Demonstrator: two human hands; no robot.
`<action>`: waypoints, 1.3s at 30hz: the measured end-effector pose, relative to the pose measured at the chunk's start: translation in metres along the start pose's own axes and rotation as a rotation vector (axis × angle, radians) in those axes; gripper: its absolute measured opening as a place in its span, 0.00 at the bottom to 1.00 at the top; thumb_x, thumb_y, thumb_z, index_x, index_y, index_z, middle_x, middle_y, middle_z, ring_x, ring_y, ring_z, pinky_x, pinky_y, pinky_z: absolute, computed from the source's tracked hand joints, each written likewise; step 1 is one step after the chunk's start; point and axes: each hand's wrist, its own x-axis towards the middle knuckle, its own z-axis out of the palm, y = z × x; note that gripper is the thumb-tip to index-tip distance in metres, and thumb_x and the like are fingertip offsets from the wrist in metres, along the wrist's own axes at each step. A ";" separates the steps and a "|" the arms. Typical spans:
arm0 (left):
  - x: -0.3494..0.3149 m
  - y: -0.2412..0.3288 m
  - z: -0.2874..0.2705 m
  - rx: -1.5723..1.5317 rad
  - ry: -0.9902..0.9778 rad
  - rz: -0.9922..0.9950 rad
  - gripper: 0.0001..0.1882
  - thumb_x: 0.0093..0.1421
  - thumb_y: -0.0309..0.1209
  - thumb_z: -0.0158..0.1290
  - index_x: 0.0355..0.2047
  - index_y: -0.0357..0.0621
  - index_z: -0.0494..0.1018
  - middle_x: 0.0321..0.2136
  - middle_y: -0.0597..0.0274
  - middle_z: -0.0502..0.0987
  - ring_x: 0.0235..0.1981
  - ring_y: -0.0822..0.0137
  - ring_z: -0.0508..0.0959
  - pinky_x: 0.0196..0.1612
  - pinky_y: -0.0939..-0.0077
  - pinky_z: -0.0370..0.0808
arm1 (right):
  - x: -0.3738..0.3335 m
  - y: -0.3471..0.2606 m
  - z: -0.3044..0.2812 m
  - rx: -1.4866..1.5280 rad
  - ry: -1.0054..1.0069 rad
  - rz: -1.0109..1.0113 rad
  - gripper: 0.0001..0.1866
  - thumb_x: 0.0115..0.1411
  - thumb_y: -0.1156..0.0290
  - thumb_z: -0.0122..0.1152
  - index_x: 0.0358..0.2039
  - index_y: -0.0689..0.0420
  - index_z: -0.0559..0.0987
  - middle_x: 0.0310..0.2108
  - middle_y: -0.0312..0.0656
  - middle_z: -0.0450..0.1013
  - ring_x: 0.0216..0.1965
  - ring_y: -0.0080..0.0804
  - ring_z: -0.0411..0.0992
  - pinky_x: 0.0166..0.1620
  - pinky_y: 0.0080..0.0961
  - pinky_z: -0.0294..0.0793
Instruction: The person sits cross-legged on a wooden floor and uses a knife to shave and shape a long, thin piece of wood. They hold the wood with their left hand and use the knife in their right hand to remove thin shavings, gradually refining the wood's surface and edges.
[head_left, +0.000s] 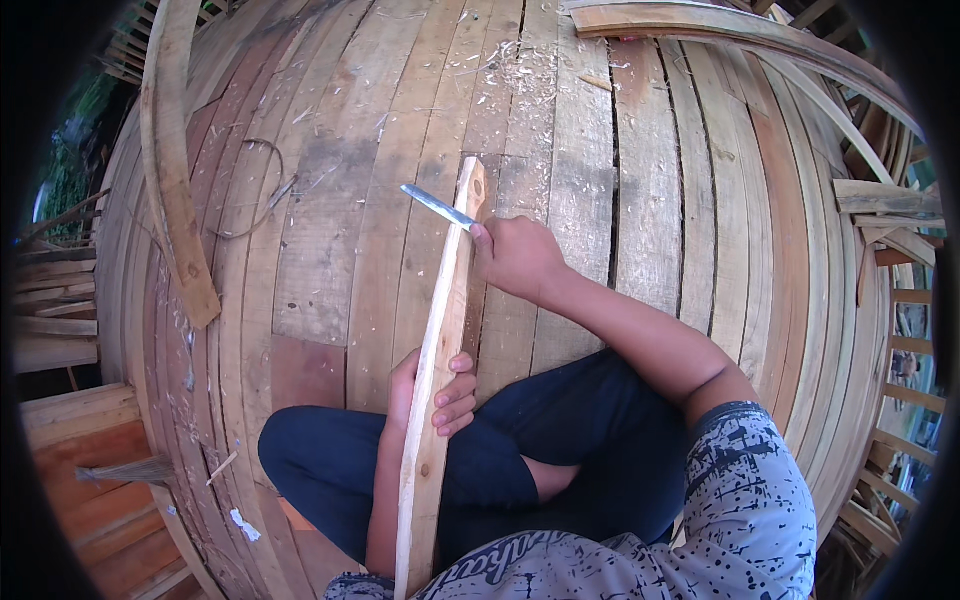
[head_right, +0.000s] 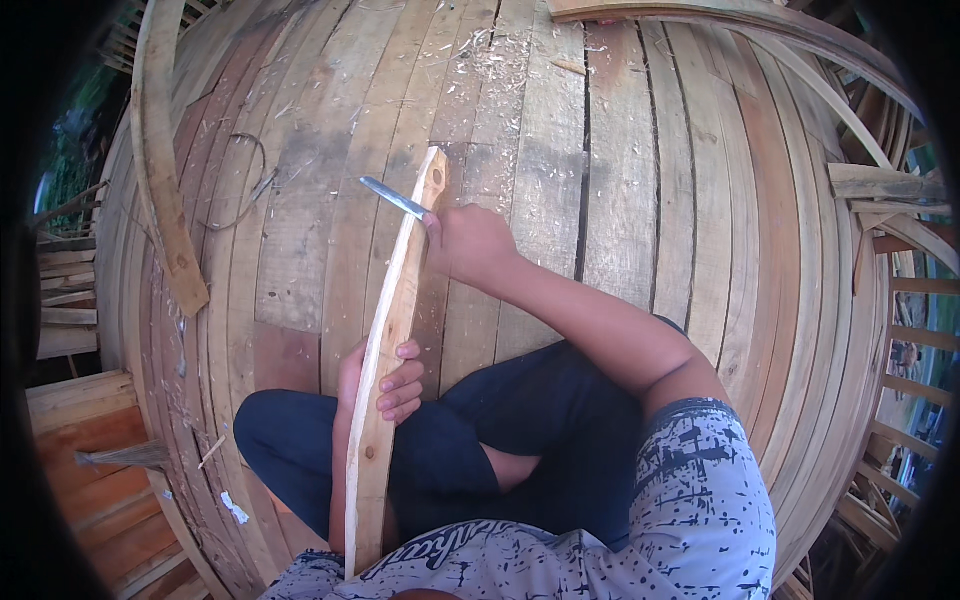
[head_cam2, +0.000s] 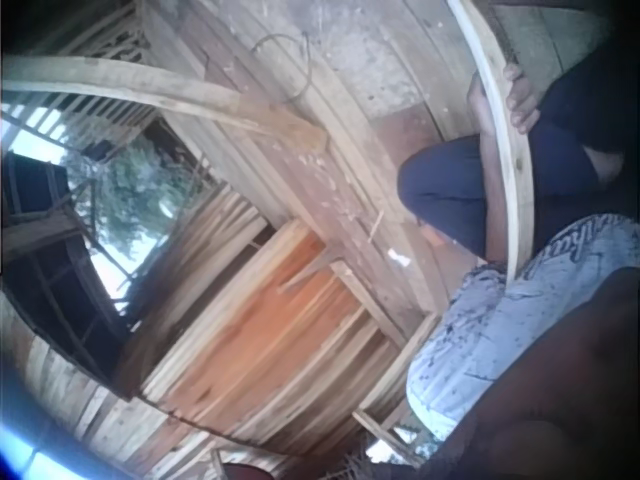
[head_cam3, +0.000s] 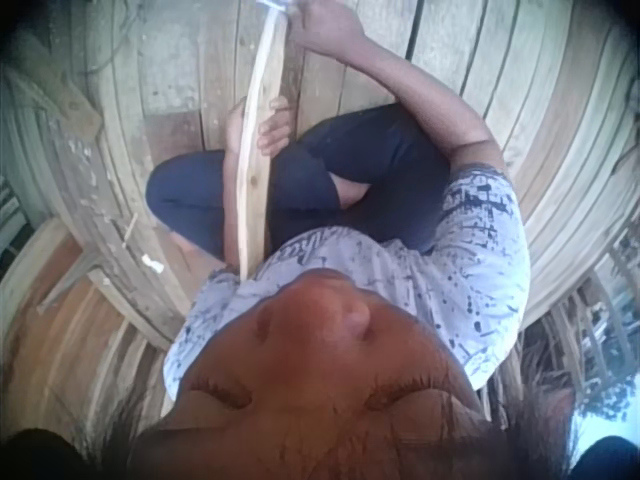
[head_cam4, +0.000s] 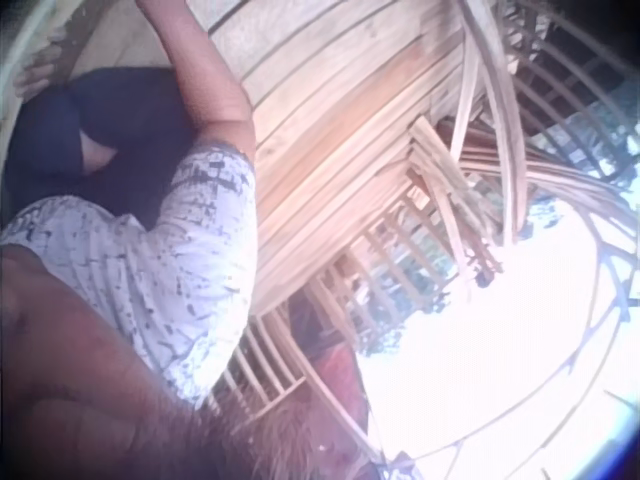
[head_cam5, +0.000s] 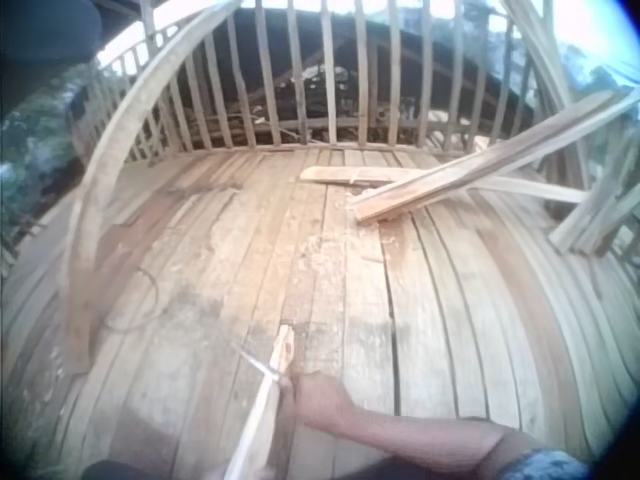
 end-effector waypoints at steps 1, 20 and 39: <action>-0.002 -0.001 -0.001 0.002 -0.026 0.015 0.22 0.69 0.51 0.30 0.33 0.47 0.63 0.13 0.66 0.61 0.08 0.68 0.62 0.11 0.72 0.63 | -0.007 -0.009 0.002 0.003 -0.036 -0.037 0.25 0.68 0.55 0.44 0.27 0.62 0.81 0.24 0.58 0.76 0.30 0.59 0.77 0.38 0.51 0.76; 0.001 0.001 -0.003 -0.002 0.020 0.004 0.20 0.69 0.49 0.31 0.35 0.46 0.62 0.14 0.65 0.62 0.09 0.68 0.64 0.12 0.73 0.64 | -0.007 -0.006 -0.020 0.029 -0.073 -0.030 0.27 0.68 0.55 0.44 0.25 0.62 0.81 0.21 0.59 0.75 0.27 0.58 0.77 0.37 0.51 0.77; 0.005 0.003 -0.001 0.408 0.314 0.067 0.22 0.71 0.49 0.29 0.34 0.46 0.64 0.12 0.67 0.61 0.07 0.70 0.64 0.10 0.75 0.64 | -0.014 -0.012 -0.029 -0.083 -0.145 0.008 0.26 0.67 0.55 0.45 0.26 0.63 0.82 0.24 0.58 0.76 0.30 0.59 0.77 0.40 0.50 0.77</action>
